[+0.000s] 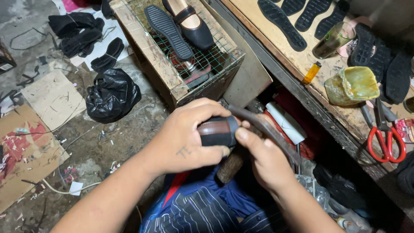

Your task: The person sits on the floor holding a sandal with a wooden last on their lap and repeatedly hammers and presses the sole edge with a metal hand tool, rotating the sandal to work around the edge, then presses the sole by hand.

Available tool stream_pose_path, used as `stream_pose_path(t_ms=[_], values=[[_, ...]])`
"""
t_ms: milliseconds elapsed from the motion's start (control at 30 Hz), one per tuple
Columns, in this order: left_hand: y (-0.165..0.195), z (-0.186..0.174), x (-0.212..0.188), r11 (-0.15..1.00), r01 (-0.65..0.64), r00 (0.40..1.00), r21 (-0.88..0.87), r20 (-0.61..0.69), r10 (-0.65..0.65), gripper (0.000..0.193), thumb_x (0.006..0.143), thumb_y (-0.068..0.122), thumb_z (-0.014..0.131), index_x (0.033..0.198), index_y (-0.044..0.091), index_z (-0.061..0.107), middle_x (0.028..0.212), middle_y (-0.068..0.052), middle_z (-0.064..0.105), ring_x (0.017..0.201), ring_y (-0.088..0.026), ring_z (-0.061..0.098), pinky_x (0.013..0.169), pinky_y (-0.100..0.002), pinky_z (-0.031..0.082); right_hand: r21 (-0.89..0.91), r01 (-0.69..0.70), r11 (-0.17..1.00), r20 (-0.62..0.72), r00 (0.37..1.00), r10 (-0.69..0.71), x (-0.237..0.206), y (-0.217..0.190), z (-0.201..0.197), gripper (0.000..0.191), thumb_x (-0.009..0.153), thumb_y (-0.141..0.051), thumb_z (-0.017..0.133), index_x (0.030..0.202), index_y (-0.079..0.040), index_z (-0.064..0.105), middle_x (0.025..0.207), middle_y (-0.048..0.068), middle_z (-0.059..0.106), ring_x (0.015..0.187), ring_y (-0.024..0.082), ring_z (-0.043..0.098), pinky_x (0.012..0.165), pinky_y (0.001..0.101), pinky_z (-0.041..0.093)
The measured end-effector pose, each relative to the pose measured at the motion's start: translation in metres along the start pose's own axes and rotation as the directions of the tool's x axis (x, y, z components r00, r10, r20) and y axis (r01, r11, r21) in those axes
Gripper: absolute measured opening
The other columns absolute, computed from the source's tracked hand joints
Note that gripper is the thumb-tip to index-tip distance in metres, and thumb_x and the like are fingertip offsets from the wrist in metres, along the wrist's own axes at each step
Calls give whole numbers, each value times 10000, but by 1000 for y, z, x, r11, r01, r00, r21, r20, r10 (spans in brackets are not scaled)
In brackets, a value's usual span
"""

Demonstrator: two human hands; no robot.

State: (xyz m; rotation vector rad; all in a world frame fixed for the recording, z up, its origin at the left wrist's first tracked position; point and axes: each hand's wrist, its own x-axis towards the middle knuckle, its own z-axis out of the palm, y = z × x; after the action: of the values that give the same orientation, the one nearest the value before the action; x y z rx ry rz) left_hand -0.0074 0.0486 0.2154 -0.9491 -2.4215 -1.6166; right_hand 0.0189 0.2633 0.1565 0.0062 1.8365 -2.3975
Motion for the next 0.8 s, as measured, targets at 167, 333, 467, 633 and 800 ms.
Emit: stream_pose_path(t_ms=[167, 333, 467, 633, 800], values=[[-21, -1, 10, 999, 52, 999, 3, 10, -52, 530, 677, 261, 846, 1115, 15, 676, 1046, -127, 695, 982, -267, 725, 913, -353, 559, 43, -23, 999, -50, 998, 25, 25, 9, -5, 220, 894, -112, 700, 1079, -41, 608, 1024, 22, 622, 977, 129, 583, 914, 303, 480], [-30, 1, 15, 997, 48, 999, 58, -19, -47, 528, 694, 299, 847, 1100, 8, 676, 1034, -137, 688, 984, -293, 707, 901, -372, 547, 99, -5, 995, -23, 1000, 7, 38, 10, -6, 156, 913, -77, 689, 1047, -24, 628, 990, 23, 649, 934, 132, 598, 887, 314, 486], [-29, 9, 18, 989, 88, 996, 120, -46, -83, 533, 668, 304, 838, 1085, 10, 683, 1025, -148, 686, 992, -318, 683, 881, -390, 535, 120, -10, 993, -12, 1000, 12, 39, 8, -7, 160, 922, -72, 670, 1074, -19, 670, 995, 22, 663, 941, 128, 601, 896, 309, 481], [-12, 18, 20, 986, 159, 985, 59, -71, -155, 587, 697, 313, 832, 1156, -2, 644, 1049, -159, 669, 989, -321, 680, 866, -401, 538, 87, -47, 995, -58, 997, 52, 36, 2, -15, 211, 924, -123, 648, 1113, -30, 659, 998, 46, 694, 918, 135, 644, 859, 320, 521], [-6, 35, 31, 985, 175, 982, 10, 74, -175, 575, 671, 331, 853, 1132, 27, 694, 989, -141, 711, 922, -304, 720, 821, -386, 565, -322, 39, 946, -180, 978, -102, -5, -20, -57, 216, 969, -180, 639, 1110, -22, 598, 923, 61, 702, 844, 143, 671, 801, 301, 557]])
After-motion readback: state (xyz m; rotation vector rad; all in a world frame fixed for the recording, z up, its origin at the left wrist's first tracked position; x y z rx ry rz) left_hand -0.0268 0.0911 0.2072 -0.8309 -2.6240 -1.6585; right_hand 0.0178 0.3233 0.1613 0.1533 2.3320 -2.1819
